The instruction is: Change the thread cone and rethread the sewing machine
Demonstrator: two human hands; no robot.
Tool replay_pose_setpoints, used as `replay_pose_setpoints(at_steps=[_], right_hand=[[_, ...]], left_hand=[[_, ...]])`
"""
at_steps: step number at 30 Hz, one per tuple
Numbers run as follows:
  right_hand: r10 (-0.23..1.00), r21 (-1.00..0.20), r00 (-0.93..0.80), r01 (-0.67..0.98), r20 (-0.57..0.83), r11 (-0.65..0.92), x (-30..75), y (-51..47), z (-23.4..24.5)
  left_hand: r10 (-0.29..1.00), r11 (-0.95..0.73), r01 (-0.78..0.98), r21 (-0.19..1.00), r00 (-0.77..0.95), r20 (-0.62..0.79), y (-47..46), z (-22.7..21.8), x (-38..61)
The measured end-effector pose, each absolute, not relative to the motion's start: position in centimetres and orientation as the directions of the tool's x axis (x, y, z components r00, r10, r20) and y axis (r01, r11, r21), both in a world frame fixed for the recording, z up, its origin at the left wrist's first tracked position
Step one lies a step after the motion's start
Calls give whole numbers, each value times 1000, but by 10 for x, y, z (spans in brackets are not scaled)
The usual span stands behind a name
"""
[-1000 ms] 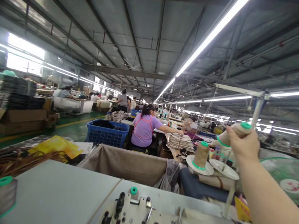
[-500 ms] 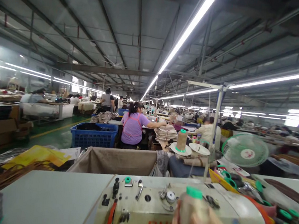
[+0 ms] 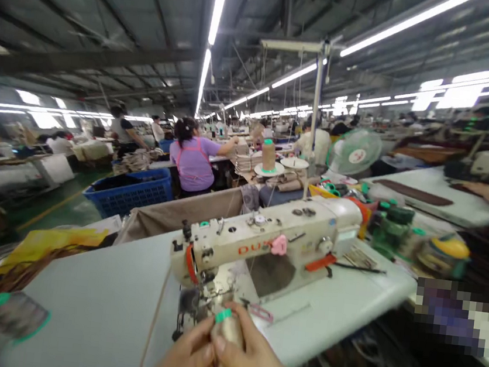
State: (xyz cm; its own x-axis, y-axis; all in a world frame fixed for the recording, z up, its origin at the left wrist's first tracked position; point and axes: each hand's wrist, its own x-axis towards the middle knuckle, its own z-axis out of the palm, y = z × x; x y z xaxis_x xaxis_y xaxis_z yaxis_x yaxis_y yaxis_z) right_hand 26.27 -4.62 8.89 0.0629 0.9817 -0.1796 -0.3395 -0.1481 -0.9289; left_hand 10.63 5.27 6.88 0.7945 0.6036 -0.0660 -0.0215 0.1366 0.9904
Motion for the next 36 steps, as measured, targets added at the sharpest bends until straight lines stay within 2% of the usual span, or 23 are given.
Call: replay_pose_setpoints(at_steps=[3, 5, 7, 9, 10, 12, 14, 16, 18, 21, 23, 24, 26, 28, 30, 33, 36], right_hand=[[959, -852, -31, -452, -282, -264, 253, -57, 88], [957, -830, -85, -481, -278, -283, 253, -61, 87], [960, -857, -139, -432, -244, -281, 259, -62, 85], [963, -931, -153, -261, -221, -255, 272, -59, 84], [971, -964, -105, -134, -216, -229, 281, -55, 83], [982, -963, 111, 207, -150, -170, 299, -45, 80], [951, -805, 307, 572, 33, -157, 314, -33, 74], [930, -555, 310, 817, 199, -154, 324, -24, 63], [945, -384, 217, 916, 246, -111, 328, -20, 50], [959, -277, 128, 959, 254, -55, 327, -21, 31], [955, -284, 160, 955, 251, -86, 325, -24, 25], [951, -329, 197, 938, 239, -112, 324, -26, 24], [945, -515, 280, 842, 171, -157, 325, -31, 26], [948, -753, 318, 632, 34, -185, 326, -35, 30], [953, -884, 288, 416, -95, -214, 326, -40, 34], [959, -951, 184, 186, -214, -248, 322, -48, 40], [953, -951, 63, -103, -297, -290, 317, -53, 48]], left_hand=[[464, 433, -90, 897, 875, -136, 39, 58, 114], [425, 505, -77, 860, 889, -169, 31, 54, 113], [418, 505, -73, 860, 892, -170, 25, 54, 109], [497, 473, -120, 873, 854, -153, 23, 57, 105], [549, 465, -147, 873, 822, -154, 22, 59, 103], [628, 493, -176, 852, 749, -209, 23, 61, 100], [635, 559, -152, 815, 711, -303, 25, 62, 98], [622, 600, -118, 791, 691, -368, 26, 60, 97], [618, 608, -99, 788, 682, -392, 26, 58, 97], [617, 616, -88, 782, 671, -411, 24, 57, 98], [616, 626, -85, 775, 664, -424, 24, 57, 99], [617, 630, -84, 772, 658, -431, 25, 57, 99], [621, 630, -79, 772, 648, -441, 27, 57, 98], [619, 628, -64, 775, 646, -448, 29, 57, 98], [617, 622, -54, 781, 647, -447, 30, 55, 99], [617, 626, -50, 778, 642, -455, 30, 53, 101], [631, 630, -59, 775, 621, -466, 29, 53, 102]])
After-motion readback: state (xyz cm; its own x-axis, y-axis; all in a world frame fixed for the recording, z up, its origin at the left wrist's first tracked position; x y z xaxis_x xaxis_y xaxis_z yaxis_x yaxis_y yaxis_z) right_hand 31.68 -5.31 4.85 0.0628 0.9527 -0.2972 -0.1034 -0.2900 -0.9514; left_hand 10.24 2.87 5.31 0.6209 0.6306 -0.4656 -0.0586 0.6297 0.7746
